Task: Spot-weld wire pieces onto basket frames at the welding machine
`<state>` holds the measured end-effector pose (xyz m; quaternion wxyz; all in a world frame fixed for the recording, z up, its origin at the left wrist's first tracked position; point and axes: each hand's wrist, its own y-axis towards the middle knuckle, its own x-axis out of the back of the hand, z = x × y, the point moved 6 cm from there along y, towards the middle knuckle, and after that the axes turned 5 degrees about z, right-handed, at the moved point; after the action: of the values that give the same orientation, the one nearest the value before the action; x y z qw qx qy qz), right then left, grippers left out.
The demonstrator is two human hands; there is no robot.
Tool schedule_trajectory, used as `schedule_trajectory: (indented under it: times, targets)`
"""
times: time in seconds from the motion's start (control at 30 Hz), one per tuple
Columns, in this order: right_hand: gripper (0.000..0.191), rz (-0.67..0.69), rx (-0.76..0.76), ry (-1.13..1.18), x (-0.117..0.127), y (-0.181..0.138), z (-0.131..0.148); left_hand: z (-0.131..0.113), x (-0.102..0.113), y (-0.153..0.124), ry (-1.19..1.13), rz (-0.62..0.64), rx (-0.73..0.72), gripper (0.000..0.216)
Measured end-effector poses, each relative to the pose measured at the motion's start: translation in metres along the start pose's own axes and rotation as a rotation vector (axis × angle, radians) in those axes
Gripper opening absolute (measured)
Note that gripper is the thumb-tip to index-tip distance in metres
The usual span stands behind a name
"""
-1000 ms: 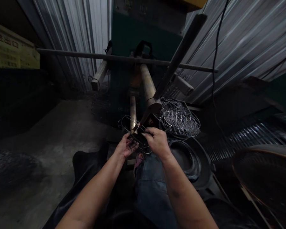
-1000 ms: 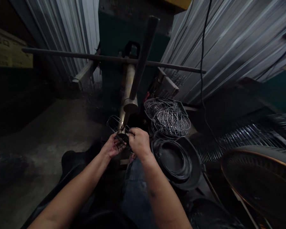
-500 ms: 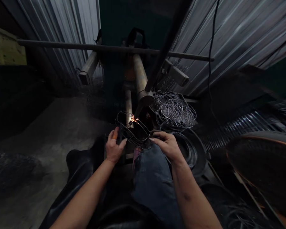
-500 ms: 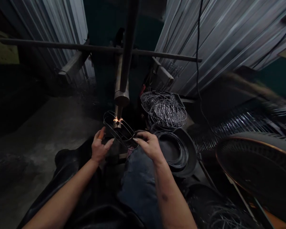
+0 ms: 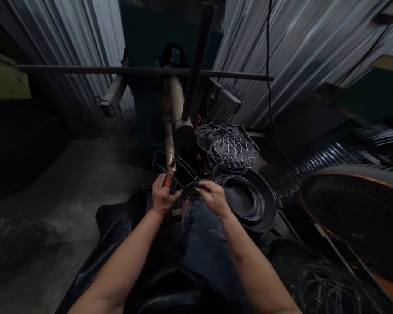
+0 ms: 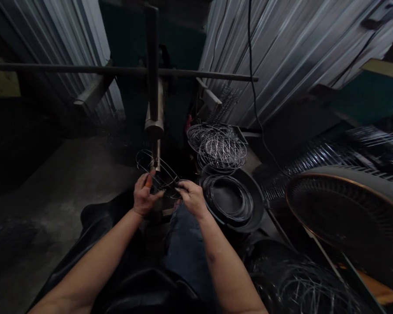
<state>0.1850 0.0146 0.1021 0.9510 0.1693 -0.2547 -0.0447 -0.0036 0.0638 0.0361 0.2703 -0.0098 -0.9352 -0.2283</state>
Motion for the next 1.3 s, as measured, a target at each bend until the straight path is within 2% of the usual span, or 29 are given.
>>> schedule_trajectory:
  times: [0.1,0.3,0.4,0.53,0.67,0.8,0.9,1.03,1.17,1.3]
  targets:
    - [0.010,0.024,0.052,-0.078,-0.002,-0.002,0.014,-0.001,0.002,0.002,-0.145,-0.006,0.030,0.062]
    - [0.016,0.022,0.149,-0.273,-0.016,0.003,0.048,-0.008,0.017,-0.001,-0.300,0.018,0.109,0.058]
    - [0.016,0.005,0.126,-0.344,-0.021,0.011,0.051,-0.005,0.019,-0.002,-0.387,0.009,0.160,0.058]
    - [0.016,0.037,0.153,-0.385,-0.027,0.026,0.056,0.005,0.020,0.001,-0.525,-0.086,0.244,0.063]
    - [0.016,0.060,0.148,-0.442,-0.032,0.045,0.062,0.007,0.019,0.009,-0.564,-0.117,0.238,0.062]
    - [0.016,0.103,0.094,-0.529,-0.036,0.063,0.063,0.009,0.022,0.017,-0.602,-0.146,0.303,0.066]
    - [0.016,0.112,0.061,-0.561,-0.037,0.071,0.063,0.010,0.022,0.021,-0.604,-0.131,0.297,0.066]
    - [0.015,0.108,0.028,-0.581,-0.038,0.075,0.065,0.010,0.021,0.022,-0.556,-0.112,0.248,0.066]
    - [0.013,0.106,-0.004,-0.557,-0.037,0.074,0.069,0.009,0.020,0.019,-0.569,-0.114,0.289,0.070]
    - [0.011,0.110,-0.032,-0.296,-0.020,0.066,0.064,0.005,0.021,0.018,-0.557,-0.106,0.311,0.067]
